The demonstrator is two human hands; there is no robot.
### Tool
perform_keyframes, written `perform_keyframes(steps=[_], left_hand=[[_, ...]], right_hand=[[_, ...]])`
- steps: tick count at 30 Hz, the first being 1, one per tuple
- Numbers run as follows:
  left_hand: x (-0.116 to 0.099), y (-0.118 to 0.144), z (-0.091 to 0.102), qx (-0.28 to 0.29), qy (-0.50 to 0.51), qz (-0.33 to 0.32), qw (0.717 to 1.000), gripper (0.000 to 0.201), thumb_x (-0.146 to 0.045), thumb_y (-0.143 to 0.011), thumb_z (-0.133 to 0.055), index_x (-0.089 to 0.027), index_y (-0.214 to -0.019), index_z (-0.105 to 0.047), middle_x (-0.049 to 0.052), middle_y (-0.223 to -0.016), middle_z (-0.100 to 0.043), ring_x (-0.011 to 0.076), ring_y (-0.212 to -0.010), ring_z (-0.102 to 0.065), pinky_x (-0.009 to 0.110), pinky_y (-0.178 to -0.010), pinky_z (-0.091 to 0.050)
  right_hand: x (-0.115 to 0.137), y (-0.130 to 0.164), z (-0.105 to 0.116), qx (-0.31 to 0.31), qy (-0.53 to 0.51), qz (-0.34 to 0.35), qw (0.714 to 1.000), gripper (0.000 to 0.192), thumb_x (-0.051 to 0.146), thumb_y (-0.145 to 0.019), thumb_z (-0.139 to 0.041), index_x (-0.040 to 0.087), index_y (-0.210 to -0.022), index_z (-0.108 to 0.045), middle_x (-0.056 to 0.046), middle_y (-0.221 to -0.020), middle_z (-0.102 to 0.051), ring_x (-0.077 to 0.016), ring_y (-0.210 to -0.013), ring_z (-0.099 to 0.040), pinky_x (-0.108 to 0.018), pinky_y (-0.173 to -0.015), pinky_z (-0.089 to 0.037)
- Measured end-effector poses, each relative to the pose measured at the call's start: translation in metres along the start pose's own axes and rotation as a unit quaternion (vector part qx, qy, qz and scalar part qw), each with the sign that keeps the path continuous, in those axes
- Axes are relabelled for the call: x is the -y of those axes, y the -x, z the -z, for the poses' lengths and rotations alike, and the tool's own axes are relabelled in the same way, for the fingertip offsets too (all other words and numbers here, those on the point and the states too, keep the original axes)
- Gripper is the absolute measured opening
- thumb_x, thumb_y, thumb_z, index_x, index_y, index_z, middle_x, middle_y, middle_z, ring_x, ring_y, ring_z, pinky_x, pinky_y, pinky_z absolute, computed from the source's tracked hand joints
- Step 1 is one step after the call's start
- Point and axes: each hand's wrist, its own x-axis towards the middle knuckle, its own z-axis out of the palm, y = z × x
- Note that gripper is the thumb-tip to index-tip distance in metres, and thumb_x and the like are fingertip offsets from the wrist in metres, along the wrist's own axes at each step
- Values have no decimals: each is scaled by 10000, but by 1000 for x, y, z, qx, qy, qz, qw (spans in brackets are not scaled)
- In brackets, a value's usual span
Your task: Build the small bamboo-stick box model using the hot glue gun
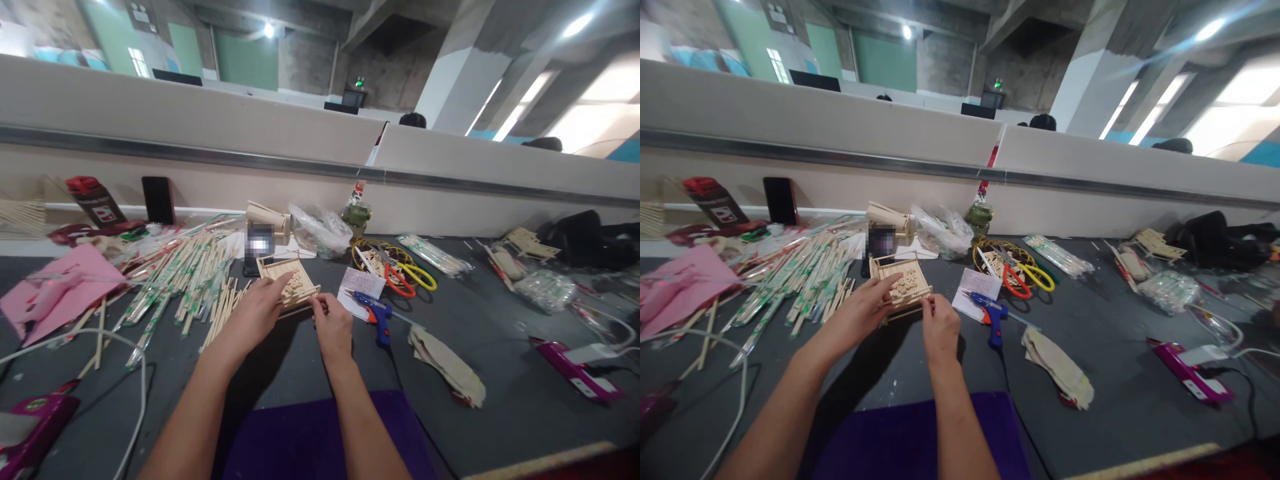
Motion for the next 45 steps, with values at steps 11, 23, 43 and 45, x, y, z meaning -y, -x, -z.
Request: perform_keyframes(steps=[11, 23, 43, 45], left_hand=[[-1, 0, 1, -1, 5, 8, 1000, 634, -51, -821, -478, -204, -1426, -367, 84, -1034, -589, 211, -976, -564, 375, -900, -459], [1, 0, 0, -2, 8, 3, 1000, 636, -43, -820, -463, -203, -1428, -362, 86, -1031, -589, 213, -976, -559, 376, -899, -463], [2, 0, 0, -6, 16, 10, 1000, 654, -19, -819, -462, -230, -1430, -360, 92, -1050, -602, 219, -960, -577, 389, -869, -501], [3, 0, -1, -8, 14, 10, 1000, 643, -23, -829, -451, -230, -1430, -358, 95, -1056, -603, 221, -962, -580, 393, -867, -505]], right_hand=[[2, -3, 4, -7, 94, 60, 994, 288, 364, -957, -454, 198, -831, -652, -64, -767, -689, -188, -681, -620, -270, -646, -417], [-3, -2, 1, 12, 50, 58, 997, 162, 290, -923, -502, 195, -910, -632, -59, -819, -686, -181, -727, -639, -264, -680, -467], [5, -4, 1, 13, 18, 8, 1000, 120, 295, -884, -550, 204, -834, -609, -18, -723, -653, -148, -598, -598, -239, -601, -441], [4, -4, 1, 12, 3, -5, 1000, 117, 295, -879, -555, 206, -829, -611, -14, -710, -648, -148, -587, -594, -241, -597, -445]])
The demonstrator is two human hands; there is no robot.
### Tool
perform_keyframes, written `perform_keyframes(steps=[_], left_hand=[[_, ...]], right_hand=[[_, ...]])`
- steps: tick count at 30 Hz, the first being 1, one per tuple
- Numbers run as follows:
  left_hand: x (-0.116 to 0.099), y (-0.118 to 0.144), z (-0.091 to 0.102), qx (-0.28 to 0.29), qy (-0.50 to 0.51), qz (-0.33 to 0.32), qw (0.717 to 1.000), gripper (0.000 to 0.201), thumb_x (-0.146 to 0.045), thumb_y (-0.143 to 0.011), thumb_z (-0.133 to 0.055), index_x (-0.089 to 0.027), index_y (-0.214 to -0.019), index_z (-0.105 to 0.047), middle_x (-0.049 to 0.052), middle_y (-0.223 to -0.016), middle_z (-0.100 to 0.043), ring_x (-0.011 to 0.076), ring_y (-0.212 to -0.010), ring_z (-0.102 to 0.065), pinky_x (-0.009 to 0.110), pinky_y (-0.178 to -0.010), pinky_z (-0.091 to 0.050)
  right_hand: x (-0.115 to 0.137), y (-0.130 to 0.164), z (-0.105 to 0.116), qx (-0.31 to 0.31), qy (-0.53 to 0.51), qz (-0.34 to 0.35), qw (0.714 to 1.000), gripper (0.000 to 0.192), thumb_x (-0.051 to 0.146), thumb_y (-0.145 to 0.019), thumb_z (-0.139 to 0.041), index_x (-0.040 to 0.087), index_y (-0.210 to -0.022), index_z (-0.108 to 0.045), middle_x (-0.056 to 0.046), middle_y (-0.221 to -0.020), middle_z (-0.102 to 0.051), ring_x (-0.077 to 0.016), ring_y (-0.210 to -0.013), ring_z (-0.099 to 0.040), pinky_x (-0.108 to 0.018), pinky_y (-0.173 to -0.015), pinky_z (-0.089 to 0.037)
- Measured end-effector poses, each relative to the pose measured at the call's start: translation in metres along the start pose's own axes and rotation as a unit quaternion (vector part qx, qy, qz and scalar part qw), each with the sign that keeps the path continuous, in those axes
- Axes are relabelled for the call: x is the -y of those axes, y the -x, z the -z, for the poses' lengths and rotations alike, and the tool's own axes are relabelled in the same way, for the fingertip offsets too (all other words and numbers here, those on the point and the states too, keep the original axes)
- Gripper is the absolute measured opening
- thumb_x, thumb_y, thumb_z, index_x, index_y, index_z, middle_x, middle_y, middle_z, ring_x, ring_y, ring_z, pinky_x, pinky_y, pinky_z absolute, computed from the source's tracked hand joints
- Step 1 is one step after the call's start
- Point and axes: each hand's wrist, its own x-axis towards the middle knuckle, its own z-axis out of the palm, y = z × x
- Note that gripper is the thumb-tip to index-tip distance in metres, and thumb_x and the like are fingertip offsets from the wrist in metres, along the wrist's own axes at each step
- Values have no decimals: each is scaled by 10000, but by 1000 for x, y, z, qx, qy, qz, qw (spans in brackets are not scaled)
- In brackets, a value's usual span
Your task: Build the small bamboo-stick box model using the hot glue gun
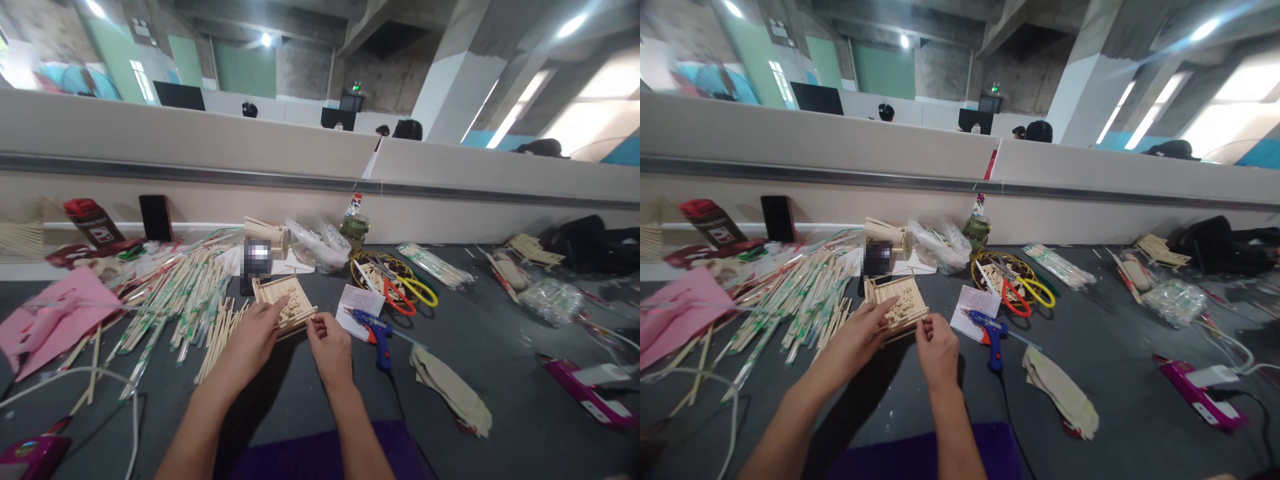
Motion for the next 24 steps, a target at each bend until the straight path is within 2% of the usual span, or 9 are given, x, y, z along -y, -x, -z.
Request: perform_keyframes(steps=[6, 16, 20, 24], left_hand=[[2, 1, 0, 3, 11, 4, 1000, 637, -43, -846, -451, -243, -1441, -343, 93, -1077, -597, 223, -979, -588, 390, -863, -513], [4, -1, 0, -3, -1, -11, 1000, 609, -63, -867, -442, -258, -1435, -345, 74, -1043, -615, 222, -978, -602, 372, -845, -522], [6, 0, -1, -12, -3, -14, 1000, 605, -64, -861, -452, -265, -1426, -368, 74, -1058, -617, 217, -964, -614, 369, -842, -528], [8, 0, -3, -14, -7, -8, 1000, 615, -50, -853, -455, -260, -1425, -376, 77, -1057, -623, 215, -959, -618, 368, -835, -534]], right_hand=[[-1, -2, -1, 7, 11, 8, 1000, 96, 258, -877, -537, 200, -834, -600, -18, -714, -640, -151, -610, -593, -238, -597, -451], [-2, -1, -3, -15, -69, -11, 997, 131, 299, -880, -562, 202, -845, -642, -28, -751, -682, -153, -654, -637, -233, -621, -487], [-5, 0, -5, -3, -132, -56, 990, 137, 312, -870, -573, 204, -859, -656, -33, -768, -682, -160, -666, -653, -226, -573, -497], [-7, 0, -11, 16, -222, -133, 966, 128, 309, -851, -578, 201, -883, -638, -8, -727, -645, -151, -612, -653, -204, -475, -486]])
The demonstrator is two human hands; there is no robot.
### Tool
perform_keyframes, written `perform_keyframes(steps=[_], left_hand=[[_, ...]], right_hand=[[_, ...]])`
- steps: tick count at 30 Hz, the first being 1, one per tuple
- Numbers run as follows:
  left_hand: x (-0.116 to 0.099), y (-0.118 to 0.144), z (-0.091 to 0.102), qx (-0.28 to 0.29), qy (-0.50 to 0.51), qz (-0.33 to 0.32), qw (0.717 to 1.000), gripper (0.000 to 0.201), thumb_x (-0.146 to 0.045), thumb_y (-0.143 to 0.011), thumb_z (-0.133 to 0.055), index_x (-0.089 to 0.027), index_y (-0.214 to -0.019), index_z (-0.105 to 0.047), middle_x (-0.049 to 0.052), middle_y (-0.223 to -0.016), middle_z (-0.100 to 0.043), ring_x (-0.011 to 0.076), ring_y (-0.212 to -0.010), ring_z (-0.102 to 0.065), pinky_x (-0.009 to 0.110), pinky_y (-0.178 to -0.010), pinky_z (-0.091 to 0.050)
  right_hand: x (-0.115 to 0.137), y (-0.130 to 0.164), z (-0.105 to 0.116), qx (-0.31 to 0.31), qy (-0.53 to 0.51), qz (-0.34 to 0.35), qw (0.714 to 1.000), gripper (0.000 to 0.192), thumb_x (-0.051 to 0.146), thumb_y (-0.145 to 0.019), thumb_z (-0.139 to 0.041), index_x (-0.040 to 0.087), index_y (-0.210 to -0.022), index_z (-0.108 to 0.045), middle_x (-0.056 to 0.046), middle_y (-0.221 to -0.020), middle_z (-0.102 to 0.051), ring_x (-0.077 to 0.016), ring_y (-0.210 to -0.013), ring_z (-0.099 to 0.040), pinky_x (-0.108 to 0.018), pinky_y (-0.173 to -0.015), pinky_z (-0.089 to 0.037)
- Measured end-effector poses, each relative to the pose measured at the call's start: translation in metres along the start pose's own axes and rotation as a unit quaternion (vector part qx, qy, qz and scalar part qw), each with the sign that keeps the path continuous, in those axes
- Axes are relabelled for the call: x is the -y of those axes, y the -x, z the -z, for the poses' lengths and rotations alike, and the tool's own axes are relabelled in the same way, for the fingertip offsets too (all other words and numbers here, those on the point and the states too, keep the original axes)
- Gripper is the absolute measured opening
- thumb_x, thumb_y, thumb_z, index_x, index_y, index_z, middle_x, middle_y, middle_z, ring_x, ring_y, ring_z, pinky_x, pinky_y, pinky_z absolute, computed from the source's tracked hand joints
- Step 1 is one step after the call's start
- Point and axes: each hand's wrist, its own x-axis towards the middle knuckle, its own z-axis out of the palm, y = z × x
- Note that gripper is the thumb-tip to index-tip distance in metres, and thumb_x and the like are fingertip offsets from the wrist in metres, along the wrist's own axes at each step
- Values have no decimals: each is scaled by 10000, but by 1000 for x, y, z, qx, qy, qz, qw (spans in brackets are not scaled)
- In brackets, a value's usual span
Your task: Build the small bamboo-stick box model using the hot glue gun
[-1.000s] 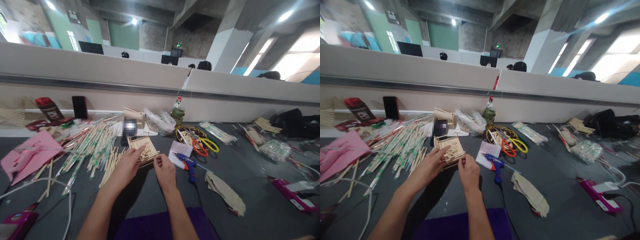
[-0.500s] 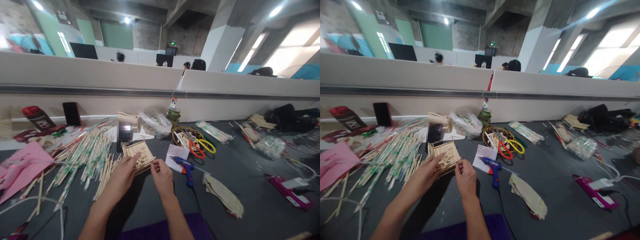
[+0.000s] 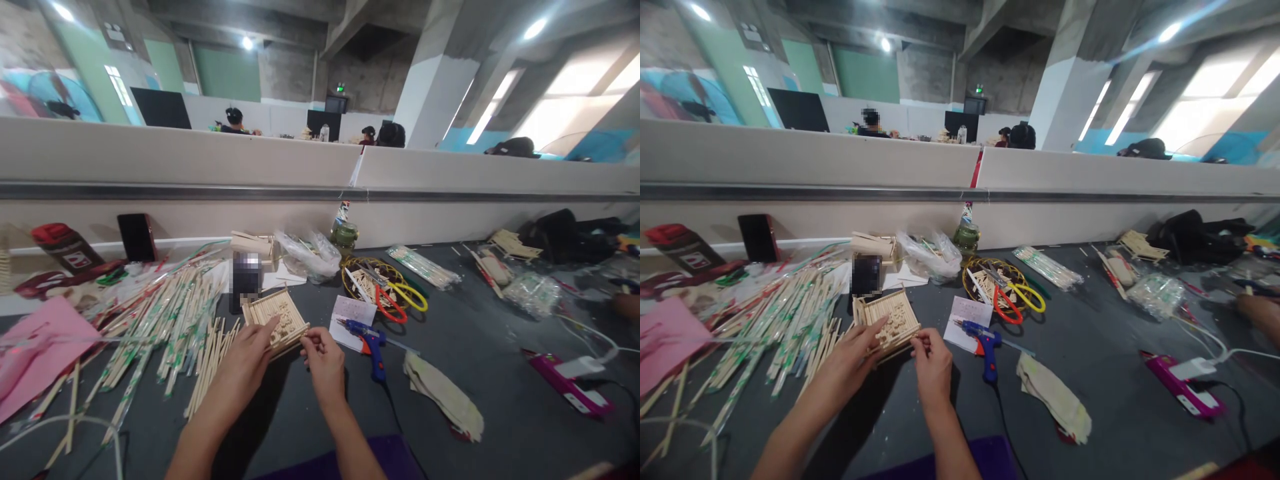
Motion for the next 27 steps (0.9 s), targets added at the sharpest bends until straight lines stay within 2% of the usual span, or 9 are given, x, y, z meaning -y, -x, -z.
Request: perform_keyframes(steps=[6, 12, 23, 27], left_hand=[[4, 0, -4, 7, -1, -4, 1000, 621, -64, -862, -471, -265, -1439, -355, 85, -1087, -627, 224, -973, -614, 397, -858, -526], [7, 0, -4, -2, -8, -15, 1000, 562, -97, -884, -468, -247, -1419, -379, 84, -1056, -624, 220, -937, -616, 389, -836, -536], [4, 1, -1, 1, -11, -13, 1000, 583, -72, -877, -464, -253, -1424, -371, 83, -1084, -618, 217, -979, -613, 363, -835, -536], [2, -1, 0, -1, -9, -12, 1000, 554, -93, -887, -461, -247, -1414, -389, 86, -1073, -621, 217, -964, -616, 368, -833, -536]], right_hand=[[-3, -2, -6, -21, -88, -48, 995, 164, 339, -812, -630, 179, -845, -612, 12, -619, -617, -134, -525, -613, -190, -412, -463], [-2, -3, -8, -20, -92, -50, 994, 184, 356, -826, -622, 172, -816, -619, 14, -585, -620, -111, -477, -578, -179, -404, -443], [0, -2, -8, -34, -118, -62, 991, 146, 306, -757, -656, 180, -825, -624, 29, -630, -601, -118, -529, -611, -158, -374, -423], [0, -3, -9, -40, -137, -64, 988, 193, 334, -729, -680, 169, -807, -619, 18, -619, -603, -127, -532, -609, -165, -370, -433]])
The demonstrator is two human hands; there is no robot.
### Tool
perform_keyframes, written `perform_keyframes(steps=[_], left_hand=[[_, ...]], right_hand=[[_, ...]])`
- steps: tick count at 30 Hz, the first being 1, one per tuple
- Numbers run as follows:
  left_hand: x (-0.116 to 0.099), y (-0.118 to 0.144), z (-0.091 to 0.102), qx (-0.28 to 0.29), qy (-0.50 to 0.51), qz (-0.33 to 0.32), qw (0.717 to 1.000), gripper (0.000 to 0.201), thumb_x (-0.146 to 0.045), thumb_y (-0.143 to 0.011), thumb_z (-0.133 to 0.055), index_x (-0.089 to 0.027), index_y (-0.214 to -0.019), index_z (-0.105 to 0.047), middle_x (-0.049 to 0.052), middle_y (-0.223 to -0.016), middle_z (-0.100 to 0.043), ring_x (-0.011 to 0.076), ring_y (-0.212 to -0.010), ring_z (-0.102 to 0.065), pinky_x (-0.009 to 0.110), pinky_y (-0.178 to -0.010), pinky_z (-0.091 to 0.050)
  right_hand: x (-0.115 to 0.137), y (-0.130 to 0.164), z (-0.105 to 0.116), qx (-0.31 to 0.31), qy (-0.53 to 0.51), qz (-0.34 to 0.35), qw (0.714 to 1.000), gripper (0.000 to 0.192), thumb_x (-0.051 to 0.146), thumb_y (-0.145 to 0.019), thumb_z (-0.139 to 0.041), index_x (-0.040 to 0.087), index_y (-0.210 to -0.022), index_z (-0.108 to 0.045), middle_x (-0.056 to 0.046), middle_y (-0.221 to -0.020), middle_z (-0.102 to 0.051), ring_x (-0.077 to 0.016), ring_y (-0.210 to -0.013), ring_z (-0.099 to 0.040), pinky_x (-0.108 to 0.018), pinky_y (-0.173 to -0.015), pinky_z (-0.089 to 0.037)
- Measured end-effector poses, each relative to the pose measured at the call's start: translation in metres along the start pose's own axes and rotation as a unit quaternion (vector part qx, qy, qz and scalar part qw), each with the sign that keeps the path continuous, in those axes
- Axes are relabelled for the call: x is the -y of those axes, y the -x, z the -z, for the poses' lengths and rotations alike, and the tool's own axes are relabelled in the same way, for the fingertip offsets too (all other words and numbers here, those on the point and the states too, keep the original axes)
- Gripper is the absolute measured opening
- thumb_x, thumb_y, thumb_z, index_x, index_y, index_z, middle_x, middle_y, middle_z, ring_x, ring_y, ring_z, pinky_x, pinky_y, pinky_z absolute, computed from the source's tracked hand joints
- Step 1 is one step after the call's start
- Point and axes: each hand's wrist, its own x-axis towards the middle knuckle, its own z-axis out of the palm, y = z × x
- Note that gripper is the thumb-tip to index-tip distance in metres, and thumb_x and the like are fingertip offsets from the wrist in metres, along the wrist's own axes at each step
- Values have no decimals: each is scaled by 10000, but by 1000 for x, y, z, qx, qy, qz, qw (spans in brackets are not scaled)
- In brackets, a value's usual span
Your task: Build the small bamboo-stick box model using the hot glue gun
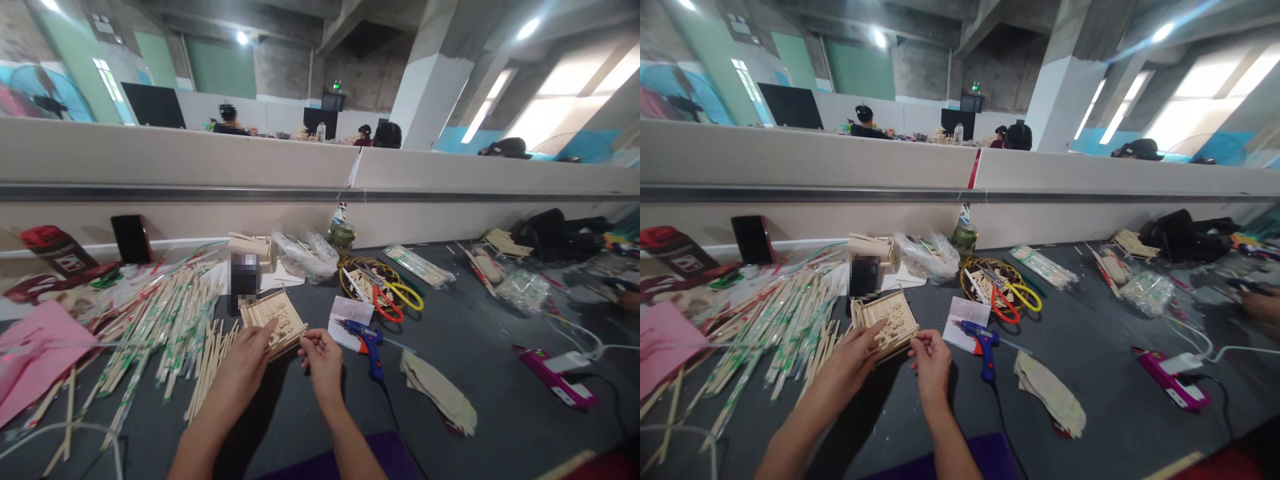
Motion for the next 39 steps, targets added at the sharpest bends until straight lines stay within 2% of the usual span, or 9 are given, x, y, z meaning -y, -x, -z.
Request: perform_keyframes(steps=[5, 8, 11, 14, 19, 21, 24, 30, 39], left_hand=[[0, 0, -1, 3, 1, 6, 1000, 526, -111, -903, -450, -235, -1410, -391, 83, -1045, -619, 219, -969, -610, 363, -826, -534], [0, 0, 0, -2, 1, 8, 1000, 529, -106, -896, -449, -239, -1406, -401, 77, -1028, -620, 216, -956, -613, 361, -828, -533], [0, 0, 1, -4, 2, 0, 1000, 544, -99, -887, -453, -234, -1411, -399, 75, -1015, -625, 216, -947, -615, 366, -837, -530], [0, 0, 1, 0, 1, 1, 1000, 551, -90, -886, -448, -227, -1417, -392, 77, -1009, -626, 217, -947, -612, 383, -857, -524], [1, 1, 0, 1, 18, 6, 1000, 538, -100, -898, -443, -240, -1415, -395, 86, -1063, -611, 213, -957, -606, 394, -868, -522], [2, 1, -1, 0, 21, 4, 1000, 534, -101, -899, -441, -238, -1414, -401, 88, -1069, -611, 213, -957, -606, 395, -868, -522], [3, 1, -1, 0, 19, 4, 1000, 539, -99, -895, -442, -234, -1416, -406, 89, -1052, -620, 217, -949, -606, 403, -871, -521], [3, 2, 0, 5, 16, 2, 1000, 547, -90, -896, -426, -227, -1425, -390, 97, -1075, -624, 228, -973, -589, 445, -897, -505], [-1, 1, 3, 7, 28, 5, 1000, 541, -88, -889, -417, -233, -1411, -418, 98, -1076, -632, 235, -980, -595, 442, -895, -511]], right_hand=[[3, -2, 9, 29, 19, -16, 999, 278, 411, -726, -686, 161, -820, -608, 12, -619, -597, -132, -515, -594, -176, -353, -415], [7, -2, 20, 78, 108, -22, 991, 220, 392, -752, -655, 181, -794, -607, 20, -615, -588, -131, -496, -570, -188, -366, -384], [10, -1, 28, 97, 241, 39, 965, 53, 247, -741, -625, 208, -706, -615, 29, -599, -589, -126, -517, -543, -210, -465, -391], [13, -1, 32, 98, 306, 81, 943, 64, 161, -684, -633, 226, -688, -635, 28, -622, -600, -136, -559, -535, -228, -539, -391], [18, -10, 27, 31, 239, 99, 965, 237, 252, -737, -635, 212, -967, -674, -19, -836, -661, -143, -608, -526, -253, -599, -439], [19, -13, 23, 40, 194, 112, 974, 286, 262, -751, -618, 208, -1024, -684, -44, -945, -675, -151, -670, -554, -254, -625, -459], [21, -17, 17, 74, 142, 113, 981, 244, 280, -767, -594, 208, -960, -724, -51, -930, -692, -172, -743, -599, -249, -625, -475], [26, -22, 13, 73, 122, 93, 985, 221, 337, -753, -613, 192, -848, -749, -28, -709, -678, -169, -623, -587, -233, -517, -446], [27, -25, 14, 90, 150, 114, 978, 153, 291, -745, -606, 218, -787, -733, -19, -743, -670, -166, -658, -586, -229, -533, -443]])
